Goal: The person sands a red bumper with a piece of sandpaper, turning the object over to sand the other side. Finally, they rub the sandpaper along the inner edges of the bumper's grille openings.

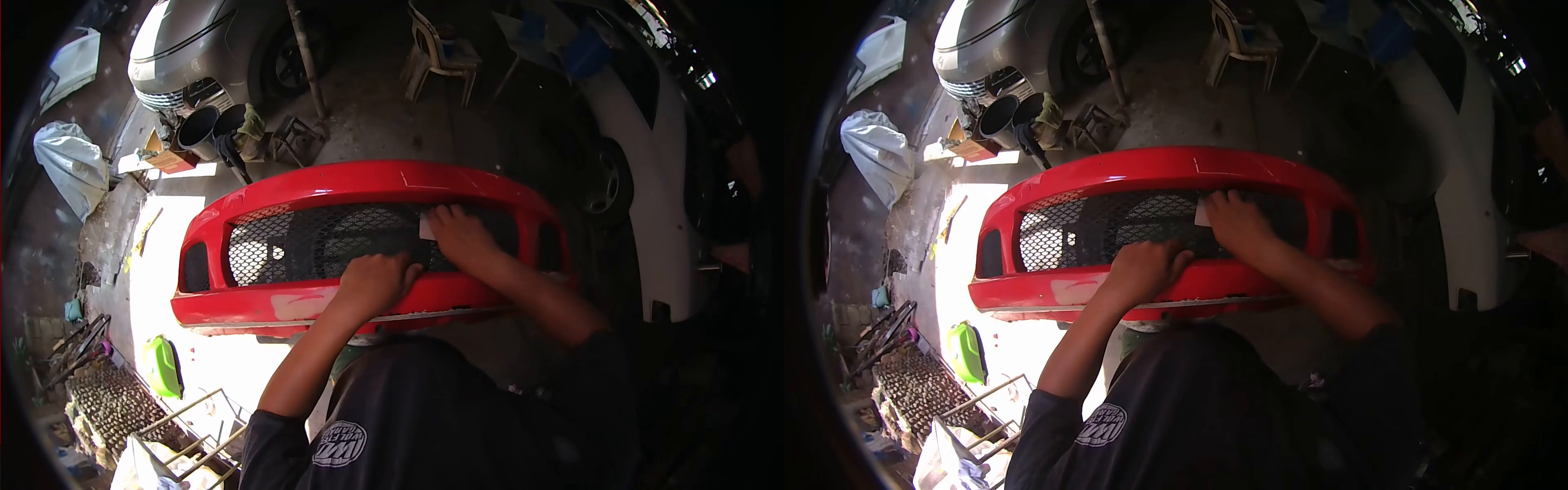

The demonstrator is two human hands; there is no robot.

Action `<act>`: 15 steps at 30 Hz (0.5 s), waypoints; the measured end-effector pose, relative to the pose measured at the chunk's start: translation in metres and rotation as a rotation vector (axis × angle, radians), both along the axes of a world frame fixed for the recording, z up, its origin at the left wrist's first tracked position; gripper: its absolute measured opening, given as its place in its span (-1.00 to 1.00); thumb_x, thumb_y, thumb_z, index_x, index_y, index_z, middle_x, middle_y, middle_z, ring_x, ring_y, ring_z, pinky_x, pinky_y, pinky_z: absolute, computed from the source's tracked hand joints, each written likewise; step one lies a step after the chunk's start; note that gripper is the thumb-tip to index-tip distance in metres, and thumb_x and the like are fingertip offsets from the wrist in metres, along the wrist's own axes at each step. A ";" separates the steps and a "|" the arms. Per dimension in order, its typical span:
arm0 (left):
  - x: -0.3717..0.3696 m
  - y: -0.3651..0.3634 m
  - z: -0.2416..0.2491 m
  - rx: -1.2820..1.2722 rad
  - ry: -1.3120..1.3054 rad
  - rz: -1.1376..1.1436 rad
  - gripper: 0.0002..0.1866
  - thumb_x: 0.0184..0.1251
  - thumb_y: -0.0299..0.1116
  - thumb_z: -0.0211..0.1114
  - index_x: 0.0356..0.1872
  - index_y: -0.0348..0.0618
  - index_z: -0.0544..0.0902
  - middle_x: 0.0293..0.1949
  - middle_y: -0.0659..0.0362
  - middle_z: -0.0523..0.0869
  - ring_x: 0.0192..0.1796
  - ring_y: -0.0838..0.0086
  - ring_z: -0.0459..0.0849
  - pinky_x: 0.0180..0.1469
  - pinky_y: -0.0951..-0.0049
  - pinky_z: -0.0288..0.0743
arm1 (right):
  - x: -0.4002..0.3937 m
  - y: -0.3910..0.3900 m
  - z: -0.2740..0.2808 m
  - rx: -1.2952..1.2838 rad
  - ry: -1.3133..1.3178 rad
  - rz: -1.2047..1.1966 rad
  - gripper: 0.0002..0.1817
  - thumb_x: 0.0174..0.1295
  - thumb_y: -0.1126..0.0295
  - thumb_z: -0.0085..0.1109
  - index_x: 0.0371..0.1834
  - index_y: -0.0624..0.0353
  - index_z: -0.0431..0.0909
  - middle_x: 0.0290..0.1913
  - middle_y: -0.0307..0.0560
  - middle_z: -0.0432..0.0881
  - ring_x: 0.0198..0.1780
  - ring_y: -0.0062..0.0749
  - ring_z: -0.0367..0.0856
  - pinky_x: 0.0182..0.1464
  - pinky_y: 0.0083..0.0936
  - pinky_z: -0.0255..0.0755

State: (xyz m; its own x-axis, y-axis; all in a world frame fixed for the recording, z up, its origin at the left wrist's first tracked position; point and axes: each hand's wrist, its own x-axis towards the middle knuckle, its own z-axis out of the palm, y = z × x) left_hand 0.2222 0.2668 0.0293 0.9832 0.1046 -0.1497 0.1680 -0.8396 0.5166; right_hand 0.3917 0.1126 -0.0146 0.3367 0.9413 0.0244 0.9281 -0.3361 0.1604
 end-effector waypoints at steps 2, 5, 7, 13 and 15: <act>-0.001 0.000 0.000 -0.003 -0.004 0.004 -0.58 0.57 0.03 0.11 -0.14 -0.09 0.76 -0.43 -0.12 0.77 -0.30 -0.07 0.79 -0.16 -0.02 0.67 | -0.001 0.003 -0.001 -0.015 -0.039 0.000 -0.61 0.24 0.39 0.09 0.11 0.30 0.55 -0.04 -0.02 0.56 0.00 -0.19 0.63 -0.12 -0.34 0.67; -0.002 0.001 -0.001 0.002 -0.015 0.002 -0.59 0.57 0.02 0.11 -0.13 -0.08 0.76 -0.43 -0.11 0.77 -0.30 -0.07 0.79 -0.17 -0.02 0.67 | -0.001 0.007 -0.005 -0.036 -0.052 -0.006 -0.63 0.25 0.38 0.09 0.09 0.30 0.56 -0.04 -0.03 0.56 -0.01 -0.20 0.63 -0.14 -0.34 0.67; -0.001 0.001 -0.002 0.002 -0.022 0.002 -0.59 0.57 0.02 0.11 -0.13 -0.08 0.76 -0.44 -0.11 0.77 -0.31 -0.06 0.79 -0.18 -0.01 0.67 | 0.001 0.008 -0.013 -0.026 -0.070 0.002 -0.66 0.26 0.36 0.10 0.05 0.26 0.58 -0.06 -0.04 0.57 -0.03 -0.21 0.63 -0.19 -0.34 0.68; 0.001 0.000 -0.002 0.040 -0.031 -0.026 -0.60 0.57 0.00 0.12 -0.17 -0.10 0.76 -0.46 -0.09 0.77 -0.33 -0.02 0.80 -0.23 0.01 0.68 | -0.002 0.020 -0.027 -0.038 -0.050 -0.029 -0.71 0.26 0.33 0.10 -0.05 0.22 0.63 -0.09 -0.02 0.58 -0.04 -0.17 0.63 -0.25 -0.34 0.70; 0.002 -0.001 -0.002 0.054 -0.042 -0.040 -0.60 0.57 -0.01 0.12 -0.17 -0.10 0.76 -0.46 -0.08 0.78 -0.34 0.00 0.81 -0.24 0.02 0.69 | -0.005 0.032 -0.020 -0.086 0.021 -0.058 -0.69 0.26 0.35 0.08 -0.02 0.27 0.61 -0.04 0.04 0.57 -0.02 -0.11 0.64 -0.18 -0.32 0.72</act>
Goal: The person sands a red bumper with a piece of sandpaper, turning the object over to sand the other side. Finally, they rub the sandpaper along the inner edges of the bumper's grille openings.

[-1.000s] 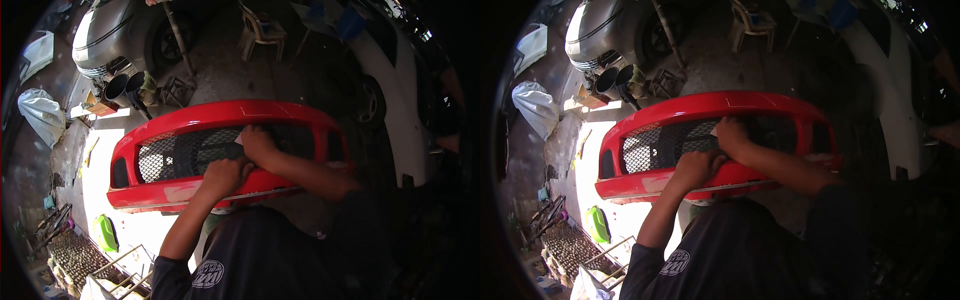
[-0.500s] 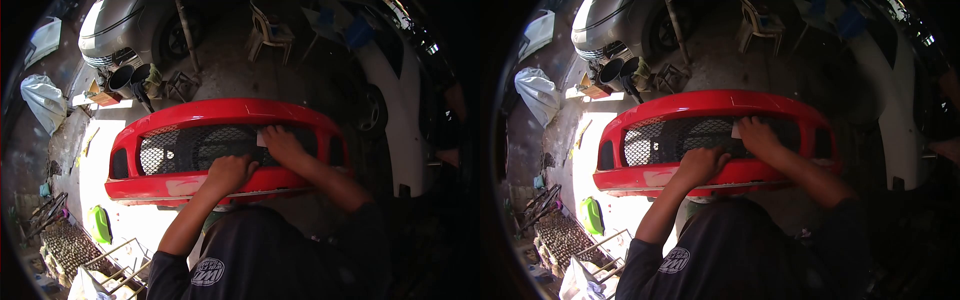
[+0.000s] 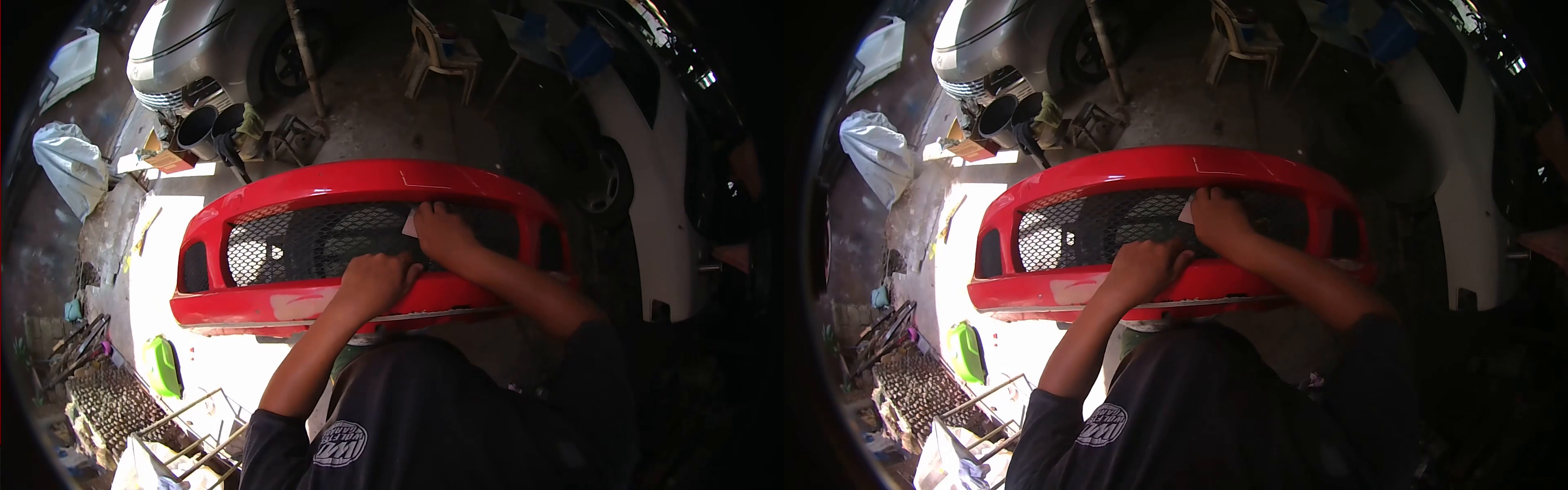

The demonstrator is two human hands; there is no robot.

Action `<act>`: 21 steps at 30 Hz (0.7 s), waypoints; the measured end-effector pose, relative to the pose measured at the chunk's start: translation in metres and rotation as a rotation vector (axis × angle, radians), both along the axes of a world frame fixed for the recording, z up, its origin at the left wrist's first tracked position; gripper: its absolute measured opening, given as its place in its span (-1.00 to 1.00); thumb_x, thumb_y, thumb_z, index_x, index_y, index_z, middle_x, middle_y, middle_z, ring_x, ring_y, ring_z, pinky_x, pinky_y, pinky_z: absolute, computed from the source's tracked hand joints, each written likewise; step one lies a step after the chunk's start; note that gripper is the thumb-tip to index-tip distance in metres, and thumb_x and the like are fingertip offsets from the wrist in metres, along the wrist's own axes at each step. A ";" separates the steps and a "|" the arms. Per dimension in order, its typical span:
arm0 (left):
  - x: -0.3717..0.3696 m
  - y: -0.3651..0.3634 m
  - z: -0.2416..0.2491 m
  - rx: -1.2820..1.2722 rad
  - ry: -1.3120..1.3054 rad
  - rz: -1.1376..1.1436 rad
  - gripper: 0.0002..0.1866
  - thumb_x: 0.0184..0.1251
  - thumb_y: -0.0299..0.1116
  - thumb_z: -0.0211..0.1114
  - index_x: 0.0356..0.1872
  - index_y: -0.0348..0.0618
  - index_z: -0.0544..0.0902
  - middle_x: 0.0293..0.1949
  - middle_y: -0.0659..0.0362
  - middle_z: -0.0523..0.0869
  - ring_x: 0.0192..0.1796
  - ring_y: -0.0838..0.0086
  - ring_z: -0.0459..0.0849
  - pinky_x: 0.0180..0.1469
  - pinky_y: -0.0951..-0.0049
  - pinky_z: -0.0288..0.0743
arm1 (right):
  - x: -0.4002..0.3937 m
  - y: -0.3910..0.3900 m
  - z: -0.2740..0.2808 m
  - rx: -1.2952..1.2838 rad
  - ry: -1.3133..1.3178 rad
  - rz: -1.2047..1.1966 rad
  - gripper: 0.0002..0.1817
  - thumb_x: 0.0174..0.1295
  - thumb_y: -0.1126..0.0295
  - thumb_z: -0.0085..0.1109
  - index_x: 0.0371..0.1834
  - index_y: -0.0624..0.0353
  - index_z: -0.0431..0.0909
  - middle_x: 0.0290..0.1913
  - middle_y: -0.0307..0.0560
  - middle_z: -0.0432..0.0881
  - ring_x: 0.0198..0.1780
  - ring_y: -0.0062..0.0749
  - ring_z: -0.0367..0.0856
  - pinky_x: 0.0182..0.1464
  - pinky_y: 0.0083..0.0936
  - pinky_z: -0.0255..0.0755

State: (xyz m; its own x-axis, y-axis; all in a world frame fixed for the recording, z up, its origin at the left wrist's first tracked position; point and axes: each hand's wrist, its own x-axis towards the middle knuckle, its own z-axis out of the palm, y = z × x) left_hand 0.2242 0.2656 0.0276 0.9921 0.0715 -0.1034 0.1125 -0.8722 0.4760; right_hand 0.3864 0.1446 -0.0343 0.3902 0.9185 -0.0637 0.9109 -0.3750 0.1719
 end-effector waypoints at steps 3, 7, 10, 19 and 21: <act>-0.001 0.000 0.000 0.004 0.009 -0.011 -0.61 0.57 -0.01 0.11 -0.16 -0.10 0.75 -0.46 -0.08 0.77 -0.34 -0.01 0.80 -0.24 0.01 0.68 | -0.003 0.015 -0.005 -0.017 0.028 -0.059 -0.71 0.26 0.34 0.08 -0.05 0.26 0.62 -0.01 0.04 0.58 0.00 -0.11 0.64 -0.21 -0.34 0.71; 0.002 0.007 0.002 -0.023 0.088 -0.062 -0.61 0.58 -0.01 0.10 -0.07 -0.10 0.73 -0.39 -0.12 0.78 -0.25 -0.06 0.80 -0.15 -0.04 0.67 | -0.004 0.012 0.004 -0.043 0.048 -0.082 -0.71 0.26 0.37 0.09 -0.03 0.24 0.62 0.02 0.04 0.59 0.05 -0.10 0.63 -0.09 -0.27 0.69; 0.016 0.018 0.006 -0.035 0.245 -0.135 -0.60 0.56 -0.04 0.12 0.10 -0.12 0.67 -0.23 -0.17 0.79 -0.08 -0.08 0.78 0.00 -0.05 0.64 | -0.001 -0.017 0.040 0.042 0.115 -0.111 -0.71 0.27 0.39 0.08 0.02 0.22 0.61 0.03 0.04 0.59 0.07 -0.05 0.62 0.04 -0.19 0.63; 0.089 0.034 -0.038 0.087 0.257 -0.282 -0.44 0.49 -0.08 0.21 0.41 -0.08 0.44 0.21 -0.19 0.65 0.20 -0.09 0.67 0.21 -0.02 0.57 | -0.001 -0.115 0.087 0.759 0.398 -0.385 -0.57 0.45 0.45 0.07 0.36 0.30 0.45 0.25 0.19 0.53 0.27 0.12 0.55 0.30 -0.16 0.43; 0.097 0.032 -0.051 0.110 0.194 -0.266 -0.45 0.47 -0.06 0.23 0.36 -0.10 0.45 0.14 -0.18 0.68 0.15 -0.09 0.70 0.16 -0.03 0.59 | -0.009 -0.133 0.085 0.944 0.476 -0.416 -0.57 0.48 0.44 0.04 0.38 0.31 0.43 0.31 0.21 0.51 0.34 0.14 0.50 0.34 -0.12 0.40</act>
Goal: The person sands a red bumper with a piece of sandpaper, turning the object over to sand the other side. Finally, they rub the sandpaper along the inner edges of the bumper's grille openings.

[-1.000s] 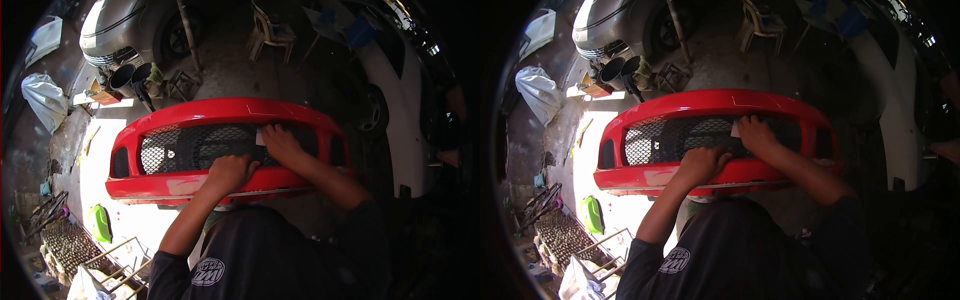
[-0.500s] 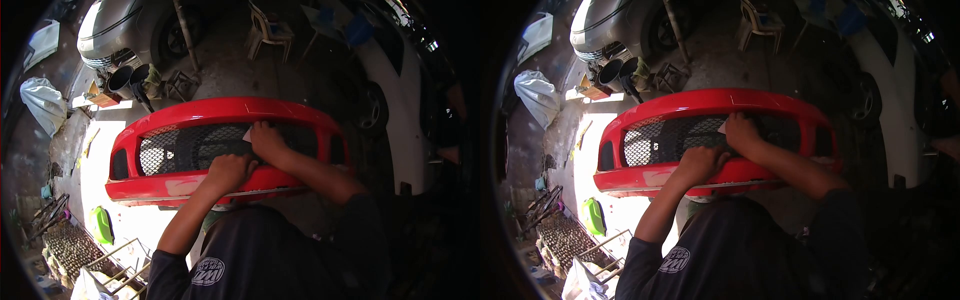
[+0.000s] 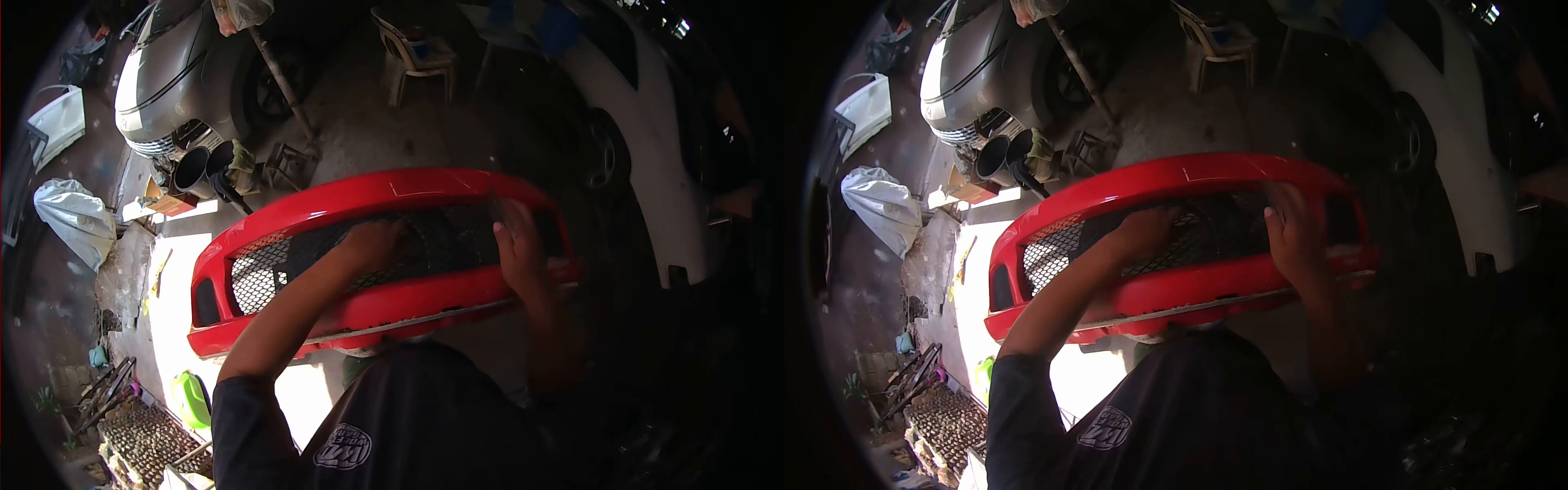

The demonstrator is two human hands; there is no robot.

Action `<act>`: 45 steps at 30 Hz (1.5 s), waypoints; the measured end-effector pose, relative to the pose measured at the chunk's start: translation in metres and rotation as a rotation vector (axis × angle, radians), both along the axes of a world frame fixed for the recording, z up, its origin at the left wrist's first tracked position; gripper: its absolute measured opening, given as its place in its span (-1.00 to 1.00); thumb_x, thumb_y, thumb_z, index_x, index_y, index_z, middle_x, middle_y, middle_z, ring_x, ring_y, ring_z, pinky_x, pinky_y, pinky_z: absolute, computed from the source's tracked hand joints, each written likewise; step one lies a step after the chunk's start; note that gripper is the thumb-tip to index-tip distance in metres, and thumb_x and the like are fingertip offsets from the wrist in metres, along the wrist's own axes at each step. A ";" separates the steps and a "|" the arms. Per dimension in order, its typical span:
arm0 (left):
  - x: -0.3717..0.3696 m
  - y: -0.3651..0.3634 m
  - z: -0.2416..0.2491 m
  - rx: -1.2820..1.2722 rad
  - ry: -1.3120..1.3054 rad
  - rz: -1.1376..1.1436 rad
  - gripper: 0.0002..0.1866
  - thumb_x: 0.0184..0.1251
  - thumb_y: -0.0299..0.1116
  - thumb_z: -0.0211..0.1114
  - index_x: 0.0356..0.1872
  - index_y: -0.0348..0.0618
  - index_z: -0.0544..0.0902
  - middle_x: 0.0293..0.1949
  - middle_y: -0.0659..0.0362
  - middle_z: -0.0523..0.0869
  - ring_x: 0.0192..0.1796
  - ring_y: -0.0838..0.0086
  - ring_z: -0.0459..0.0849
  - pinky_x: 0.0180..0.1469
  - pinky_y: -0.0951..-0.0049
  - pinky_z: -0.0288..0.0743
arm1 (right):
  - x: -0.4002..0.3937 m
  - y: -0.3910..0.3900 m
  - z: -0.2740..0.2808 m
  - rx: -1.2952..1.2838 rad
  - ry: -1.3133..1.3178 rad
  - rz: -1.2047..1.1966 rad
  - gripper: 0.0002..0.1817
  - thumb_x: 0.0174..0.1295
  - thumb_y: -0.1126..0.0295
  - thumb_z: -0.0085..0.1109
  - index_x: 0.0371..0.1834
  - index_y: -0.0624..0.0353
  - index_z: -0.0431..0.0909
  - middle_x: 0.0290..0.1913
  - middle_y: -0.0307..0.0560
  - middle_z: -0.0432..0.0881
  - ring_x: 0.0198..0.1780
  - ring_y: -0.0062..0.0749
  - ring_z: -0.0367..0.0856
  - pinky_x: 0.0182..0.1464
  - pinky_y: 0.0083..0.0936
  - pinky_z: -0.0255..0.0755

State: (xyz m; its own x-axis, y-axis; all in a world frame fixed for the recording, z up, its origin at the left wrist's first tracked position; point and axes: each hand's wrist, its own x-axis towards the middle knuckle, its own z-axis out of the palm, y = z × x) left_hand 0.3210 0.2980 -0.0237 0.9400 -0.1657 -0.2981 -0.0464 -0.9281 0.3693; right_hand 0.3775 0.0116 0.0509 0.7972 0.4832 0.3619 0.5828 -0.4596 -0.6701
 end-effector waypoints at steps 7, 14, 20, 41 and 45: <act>0.007 0.003 -0.019 0.031 -0.081 0.024 -0.38 0.45 -0.02 0.27 0.40 -0.11 0.38 0.02 -0.15 0.74 0.05 -0.08 0.75 0.09 -0.03 0.62 | -0.028 -0.034 -0.010 0.149 0.123 -0.140 -0.57 0.50 0.39 0.05 0.38 0.30 0.44 0.32 0.21 0.48 0.34 0.11 0.51 0.36 -0.15 0.37; -0.002 -0.013 -0.007 0.277 -0.131 0.018 -0.29 0.48 0.06 0.22 0.51 -0.08 0.33 -0.02 -0.11 0.74 0.02 0.04 0.78 0.04 0.04 0.68 | -0.032 -0.044 -0.014 0.135 0.074 -0.152 -0.57 0.50 0.39 0.07 0.38 0.28 0.45 0.31 0.18 0.49 0.34 0.08 0.51 0.33 -0.19 0.42; -0.005 -0.008 -0.007 0.305 -0.073 0.017 -0.23 0.49 0.10 0.19 0.58 -0.07 0.27 -0.04 -0.08 0.75 -0.01 0.02 0.79 0.03 0.06 0.69 | 0.002 0.009 -0.002 -0.477 -0.221 0.190 -0.52 0.26 0.49 0.18 0.28 0.29 0.51 0.16 0.09 0.56 0.21 -0.01 0.56 0.20 -0.16 0.52; -0.009 -0.006 -0.020 0.242 -0.112 0.102 -0.28 0.42 -0.13 0.25 0.58 -0.01 0.29 -0.08 -0.10 0.77 -0.07 0.02 0.82 -0.05 0.03 0.72 | 0.023 0.093 -0.093 -0.733 -0.647 0.376 -0.73 0.25 0.30 0.08 -0.05 0.12 0.63 -0.06 -0.12 0.58 -0.02 -0.27 0.58 -0.16 -0.25 0.58; -0.008 -0.007 -0.017 0.244 -0.105 0.111 -0.29 0.42 -0.16 0.23 0.58 0.00 0.30 -0.08 -0.09 0.77 -0.08 0.04 0.82 -0.05 0.04 0.72 | 0.023 0.093 -0.094 -0.700 -0.724 0.360 -0.78 0.22 0.28 0.10 -0.15 0.07 0.65 -0.11 -0.16 0.57 -0.05 -0.31 0.57 -0.22 -0.32 0.58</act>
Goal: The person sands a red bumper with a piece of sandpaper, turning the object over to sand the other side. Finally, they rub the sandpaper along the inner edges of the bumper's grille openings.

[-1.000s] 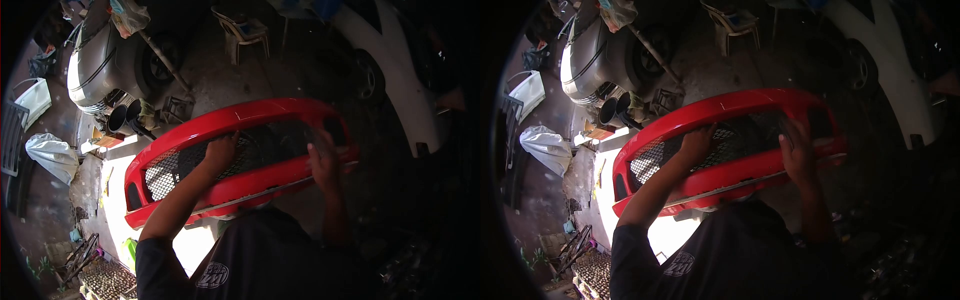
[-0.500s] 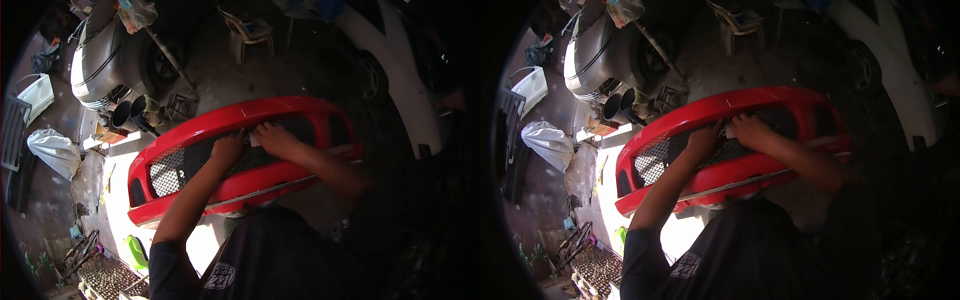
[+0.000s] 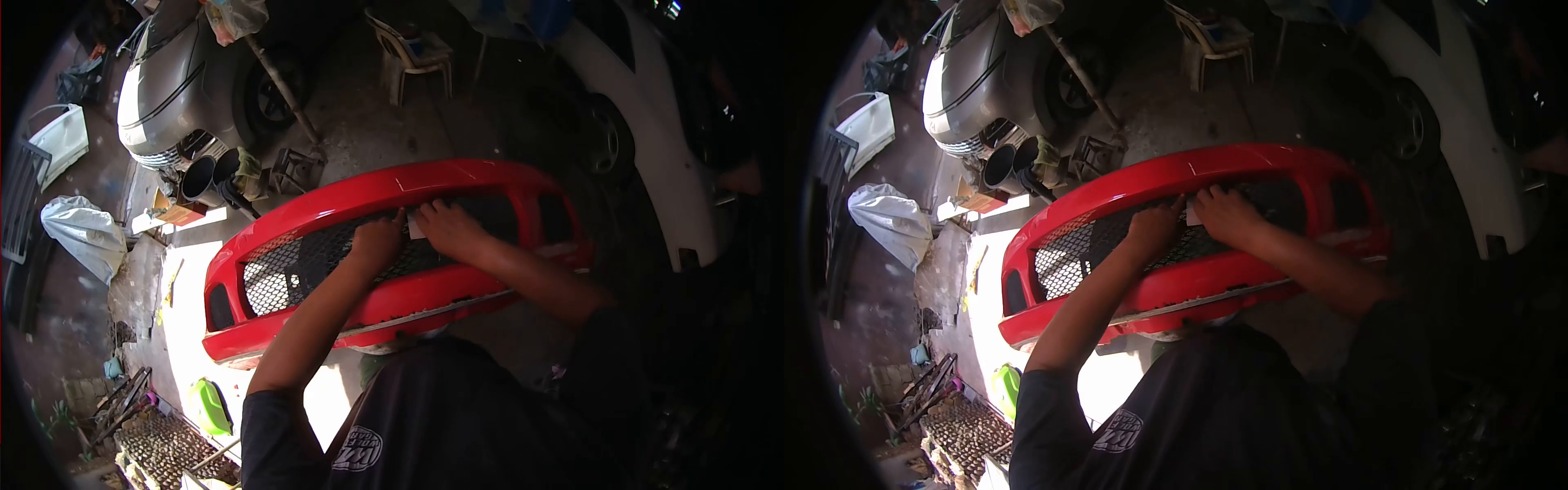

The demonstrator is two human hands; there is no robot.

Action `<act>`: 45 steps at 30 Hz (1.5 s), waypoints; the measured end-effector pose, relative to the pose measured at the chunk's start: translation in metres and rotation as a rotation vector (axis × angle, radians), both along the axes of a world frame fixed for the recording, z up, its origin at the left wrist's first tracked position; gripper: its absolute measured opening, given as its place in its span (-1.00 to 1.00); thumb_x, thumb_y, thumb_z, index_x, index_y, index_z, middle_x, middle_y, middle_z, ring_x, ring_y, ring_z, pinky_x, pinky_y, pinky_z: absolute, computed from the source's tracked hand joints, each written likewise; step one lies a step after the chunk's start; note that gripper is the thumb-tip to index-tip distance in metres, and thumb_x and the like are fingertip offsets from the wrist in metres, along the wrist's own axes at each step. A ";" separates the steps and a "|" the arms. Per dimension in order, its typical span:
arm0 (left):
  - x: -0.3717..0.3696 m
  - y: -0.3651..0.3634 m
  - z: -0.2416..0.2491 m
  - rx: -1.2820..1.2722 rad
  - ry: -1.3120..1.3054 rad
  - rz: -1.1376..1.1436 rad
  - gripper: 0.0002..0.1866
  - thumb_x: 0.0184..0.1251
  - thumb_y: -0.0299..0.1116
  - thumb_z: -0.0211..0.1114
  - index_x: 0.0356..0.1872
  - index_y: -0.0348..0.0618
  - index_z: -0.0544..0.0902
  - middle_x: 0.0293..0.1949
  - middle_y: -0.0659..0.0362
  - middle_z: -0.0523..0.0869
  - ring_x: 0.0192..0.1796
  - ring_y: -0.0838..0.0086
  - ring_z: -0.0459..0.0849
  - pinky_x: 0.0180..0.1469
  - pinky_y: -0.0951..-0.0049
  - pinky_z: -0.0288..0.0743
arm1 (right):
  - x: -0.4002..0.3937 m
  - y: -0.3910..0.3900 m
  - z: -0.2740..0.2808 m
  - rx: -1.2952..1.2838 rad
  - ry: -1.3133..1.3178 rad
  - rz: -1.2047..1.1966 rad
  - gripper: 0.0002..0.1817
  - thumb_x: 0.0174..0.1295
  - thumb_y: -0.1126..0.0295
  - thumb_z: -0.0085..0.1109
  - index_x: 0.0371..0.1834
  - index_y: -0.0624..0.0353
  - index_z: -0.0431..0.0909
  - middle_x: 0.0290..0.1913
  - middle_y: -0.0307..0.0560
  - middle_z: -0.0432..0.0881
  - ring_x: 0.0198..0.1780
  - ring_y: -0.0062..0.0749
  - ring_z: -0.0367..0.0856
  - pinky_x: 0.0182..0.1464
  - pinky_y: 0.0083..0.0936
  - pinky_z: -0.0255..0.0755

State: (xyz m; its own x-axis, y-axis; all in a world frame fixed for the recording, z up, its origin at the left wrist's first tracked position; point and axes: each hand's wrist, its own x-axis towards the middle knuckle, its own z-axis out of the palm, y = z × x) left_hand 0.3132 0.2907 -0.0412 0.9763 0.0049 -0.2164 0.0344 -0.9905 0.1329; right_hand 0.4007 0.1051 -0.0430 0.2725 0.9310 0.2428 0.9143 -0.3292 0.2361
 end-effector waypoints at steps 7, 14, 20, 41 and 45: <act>0.000 0.004 -0.006 -0.008 0.003 -0.013 -0.27 0.41 -0.15 0.24 0.58 0.03 0.29 -0.10 -0.08 0.77 -0.10 0.05 0.82 -0.06 0.05 0.72 | 0.000 0.003 -0.005 -0.028 -0.005 -0.008 -0.76 0.21 0.28 0.13 -0.13 0.10 0.65 -0.10 -0.14 0.57 -0.05 -0.30 0.58 -0.24 -0.34 0.59; -0.005 0.010 -0.010 -0.062 -0.086 -0.024 -0.31 0.37 -0.17 0.26 0.53 0.06 0.35 -0.07 -0.09 0.76 -0.10 0.01 0.82 -0.06 0.01 0.71 | -0.001 0.003 -0.005 -0.093 0.119 -0.006 -0.71 0.18 0.37 0.18 -0.05 0.22 0.65 -0.03 -0.05 0.58 -0.03 -0.25 0.61 -0.19 -0.32 0.68; -0.002 0.011 -0.005 -0.104 -0.028 0.009 -0.35 0.37 -0.19 0.25 0.50 0.04 0.37 -0.03 -0.11 0.77 -0.04 -0.04 0.81 -0.03 -0.01 0.71 | 0.002 0.007 0.000 -0.070 0.202 -0.002 -0.67 0.18 0.33 0.24 -0.03 0.27 0.64 -0.01 -0.01 0.58 0.01 -0.18 0.62 -0.10 -0.30 0.69; -0.039 0.013 0.008 -0.271 0.214 0.044 -0.64 0.52 -0.16 0.10 0.07 -0.17 0.68 -0.08 -0.18 0.77 0.02 -0.10 0.75 0.07 -0.06 0.61 | 0.011 -0.003 0.022 -0.233 0.440 -0.010 -0.21 0.05 -0.02 0.51 0.29 0.22 0.51 0.15 0.04 0.52 0.19 -0.03 0.57 0.10 -0.15 0.61; -0.028 0.013 0.020 -0.458 0.134 0.099 -0.61 0.52 -0.12 0.14 0.08 -0.20 0.68 -0.03 -0.21 0.76 0.09 -0.11 0.72 0.15 -0.02 0.57 | 0.011 -0.009 0.014 -0.221 0.520 0.005 -0.22 0.09 0.02 0.50 0.33 0.19 0.49 0.17 0.07 0.51 0.22 0.01 0.56 0.15 -0.12 0.59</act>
State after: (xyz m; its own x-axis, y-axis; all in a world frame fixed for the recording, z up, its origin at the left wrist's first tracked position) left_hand 0.2850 0.3033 -0.0211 0.9393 -0.0285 -0.3420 0.1726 -0.8220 0.5426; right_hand 0.4122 0.0962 -0.0291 0.3001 0.9460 -0.1229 0.9299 -0.3188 -0.1833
